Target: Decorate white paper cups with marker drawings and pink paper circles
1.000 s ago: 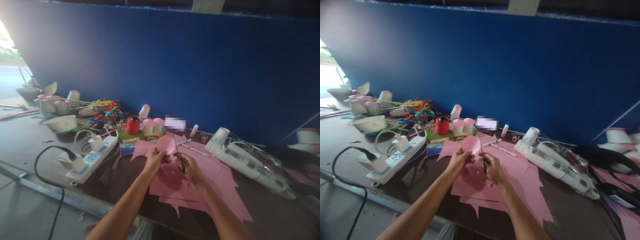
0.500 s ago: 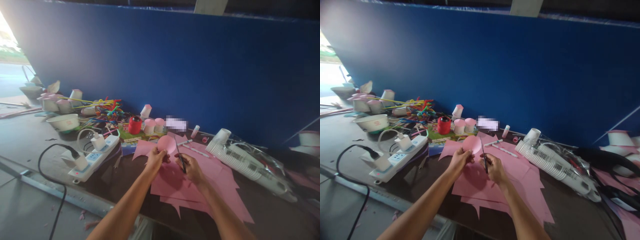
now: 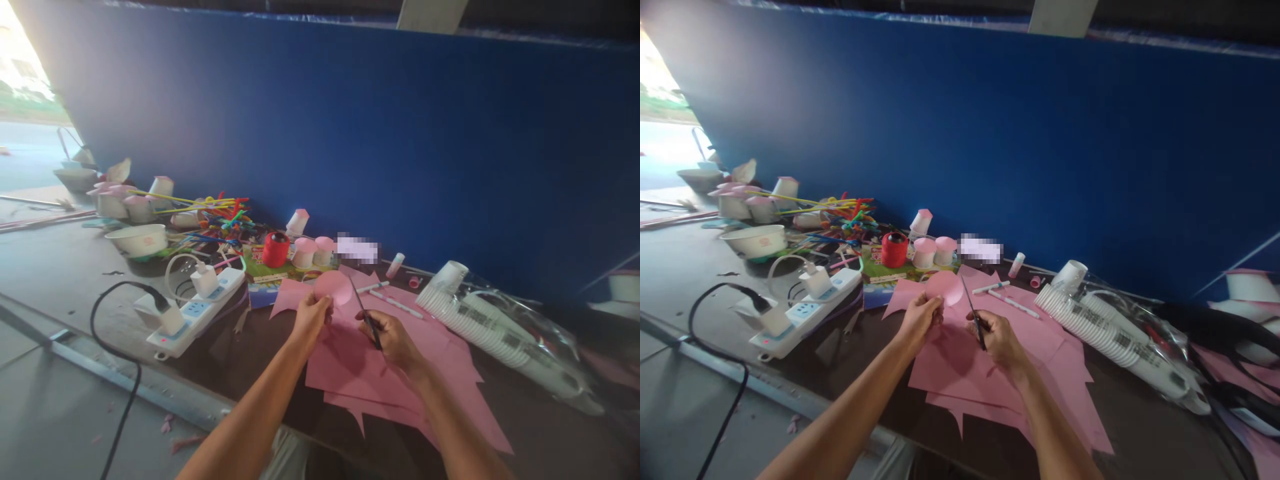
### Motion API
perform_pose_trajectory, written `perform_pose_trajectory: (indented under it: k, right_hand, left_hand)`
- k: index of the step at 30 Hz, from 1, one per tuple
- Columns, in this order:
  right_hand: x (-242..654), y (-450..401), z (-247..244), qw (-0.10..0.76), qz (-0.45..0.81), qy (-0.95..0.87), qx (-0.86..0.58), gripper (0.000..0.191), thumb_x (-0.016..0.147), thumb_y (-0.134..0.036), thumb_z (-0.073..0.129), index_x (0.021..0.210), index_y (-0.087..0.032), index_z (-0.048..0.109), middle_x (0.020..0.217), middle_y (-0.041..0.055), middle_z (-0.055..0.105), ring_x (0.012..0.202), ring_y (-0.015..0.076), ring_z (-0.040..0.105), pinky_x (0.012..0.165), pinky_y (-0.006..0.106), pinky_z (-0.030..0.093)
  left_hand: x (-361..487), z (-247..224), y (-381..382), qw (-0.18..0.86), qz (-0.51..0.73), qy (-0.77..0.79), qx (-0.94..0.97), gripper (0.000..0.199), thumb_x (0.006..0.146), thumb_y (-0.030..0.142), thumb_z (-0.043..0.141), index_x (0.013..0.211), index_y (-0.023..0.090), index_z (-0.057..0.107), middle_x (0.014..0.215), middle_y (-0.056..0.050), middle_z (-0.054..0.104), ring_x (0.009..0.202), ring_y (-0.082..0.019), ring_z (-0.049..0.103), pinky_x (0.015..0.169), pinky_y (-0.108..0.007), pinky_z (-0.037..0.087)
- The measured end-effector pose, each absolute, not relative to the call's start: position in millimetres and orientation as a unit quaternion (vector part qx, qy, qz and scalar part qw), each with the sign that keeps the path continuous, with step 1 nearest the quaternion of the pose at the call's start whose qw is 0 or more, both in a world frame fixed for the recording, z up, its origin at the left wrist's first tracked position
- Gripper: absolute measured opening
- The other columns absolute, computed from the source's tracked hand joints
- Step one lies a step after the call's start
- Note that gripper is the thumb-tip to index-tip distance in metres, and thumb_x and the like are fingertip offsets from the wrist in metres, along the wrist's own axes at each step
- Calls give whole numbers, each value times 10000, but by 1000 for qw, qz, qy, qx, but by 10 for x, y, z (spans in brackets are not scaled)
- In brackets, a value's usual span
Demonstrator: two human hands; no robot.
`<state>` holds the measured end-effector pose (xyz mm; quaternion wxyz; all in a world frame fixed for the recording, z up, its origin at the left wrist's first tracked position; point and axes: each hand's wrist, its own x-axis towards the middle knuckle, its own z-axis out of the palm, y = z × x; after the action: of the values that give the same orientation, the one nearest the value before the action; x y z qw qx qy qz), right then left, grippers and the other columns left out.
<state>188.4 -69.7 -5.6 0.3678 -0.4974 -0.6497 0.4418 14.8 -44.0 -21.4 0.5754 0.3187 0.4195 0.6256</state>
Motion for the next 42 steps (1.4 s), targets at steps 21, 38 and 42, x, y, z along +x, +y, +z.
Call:
perform_pose_trajectory:
  k: [21,38,42]
  right_hand:
    - [1983,-548,-166,137,14,-649,-748,665,761,-364,524,1371,-174,341,1266,166,513,1111,335,504,887,482,337]
    - [2026,-545,-153,153,40,-670,-725,513,825,-491,457,1247,-215,547,1210,143,532,935,272,605,755,354,444]
    - [2019,-561,-131,189,10,-657,-729,491,849,-455,445,1258,-197,535,1171,147,565,914,258,620,729,329,456]
  left_hand:
    - [154,-178,-464,621,617,388,289,202,604,293,667,635,149,529,498,34,545,412,-78,517,482,-211,423]
    - [163,-128,-477,603,602,390,350,358,590,298,720,879,139,581,506,61,528,406,-50,466,428,-169,343]
    - [159,-131,-474,598,603,387,359,372,606,310,717,909,140,584,518,60,533,404,-47,465,434,-170,350]
